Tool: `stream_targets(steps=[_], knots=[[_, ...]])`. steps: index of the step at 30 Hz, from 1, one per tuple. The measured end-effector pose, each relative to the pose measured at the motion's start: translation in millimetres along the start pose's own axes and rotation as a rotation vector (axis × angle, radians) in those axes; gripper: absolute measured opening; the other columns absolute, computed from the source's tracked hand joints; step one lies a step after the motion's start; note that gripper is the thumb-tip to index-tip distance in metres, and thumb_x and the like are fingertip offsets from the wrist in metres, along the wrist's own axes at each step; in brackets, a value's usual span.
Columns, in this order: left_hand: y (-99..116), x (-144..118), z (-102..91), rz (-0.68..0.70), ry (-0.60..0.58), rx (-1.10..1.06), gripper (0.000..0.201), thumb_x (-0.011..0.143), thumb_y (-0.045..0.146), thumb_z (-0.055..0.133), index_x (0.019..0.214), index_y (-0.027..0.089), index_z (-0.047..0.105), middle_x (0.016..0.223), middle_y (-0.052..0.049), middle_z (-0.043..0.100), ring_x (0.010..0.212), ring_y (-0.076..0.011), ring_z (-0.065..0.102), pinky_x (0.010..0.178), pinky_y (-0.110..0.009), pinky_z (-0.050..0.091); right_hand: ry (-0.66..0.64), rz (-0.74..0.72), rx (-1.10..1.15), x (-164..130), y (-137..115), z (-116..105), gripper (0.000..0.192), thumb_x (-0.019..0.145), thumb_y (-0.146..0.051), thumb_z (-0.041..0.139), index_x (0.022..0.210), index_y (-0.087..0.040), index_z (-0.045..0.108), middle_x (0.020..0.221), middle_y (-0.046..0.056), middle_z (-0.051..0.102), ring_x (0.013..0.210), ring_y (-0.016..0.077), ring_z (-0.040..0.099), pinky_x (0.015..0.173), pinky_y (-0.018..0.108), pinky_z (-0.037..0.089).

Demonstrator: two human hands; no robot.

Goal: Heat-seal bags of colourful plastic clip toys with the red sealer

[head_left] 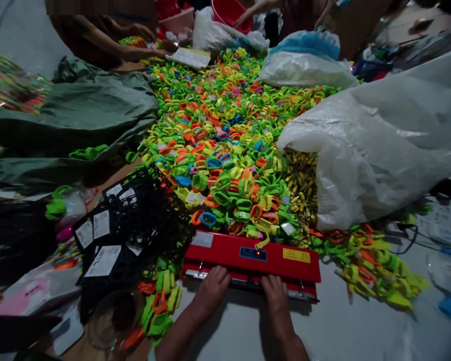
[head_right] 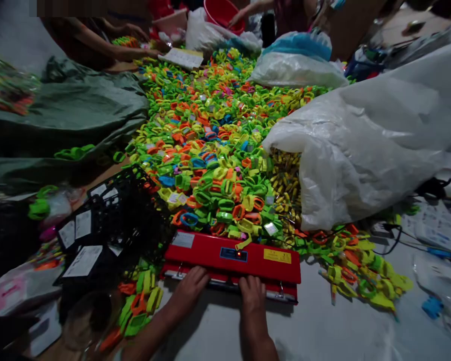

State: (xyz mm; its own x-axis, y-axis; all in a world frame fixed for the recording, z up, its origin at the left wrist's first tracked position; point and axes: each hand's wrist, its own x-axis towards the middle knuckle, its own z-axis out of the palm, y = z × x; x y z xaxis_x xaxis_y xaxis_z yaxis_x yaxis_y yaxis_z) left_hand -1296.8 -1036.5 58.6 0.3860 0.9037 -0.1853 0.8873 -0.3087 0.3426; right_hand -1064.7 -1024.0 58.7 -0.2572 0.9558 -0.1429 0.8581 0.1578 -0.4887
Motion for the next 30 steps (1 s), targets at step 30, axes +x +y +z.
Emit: stream_targets(steps=[30], knots=[[-30, 117, -67.3, -0.074, -0.066, -0.070, 0.020, 0.093, 0.015, 0.043, 0.096, 0.018, 0.062, 0.099, -0.007, 0.058, 0.094, -0.0211, 0.048, 0.082, -0.034, 0.040, 0.020, 0.014, -0.071, 105, -1, -35, 0.024, 0.090, -0.008, 0.040, 0.096, -0.021, 0.059, 0.091, 0.005, 0.058, 0.088, 0.0213, 0.046, 0.081, 0.033, 0.031]])
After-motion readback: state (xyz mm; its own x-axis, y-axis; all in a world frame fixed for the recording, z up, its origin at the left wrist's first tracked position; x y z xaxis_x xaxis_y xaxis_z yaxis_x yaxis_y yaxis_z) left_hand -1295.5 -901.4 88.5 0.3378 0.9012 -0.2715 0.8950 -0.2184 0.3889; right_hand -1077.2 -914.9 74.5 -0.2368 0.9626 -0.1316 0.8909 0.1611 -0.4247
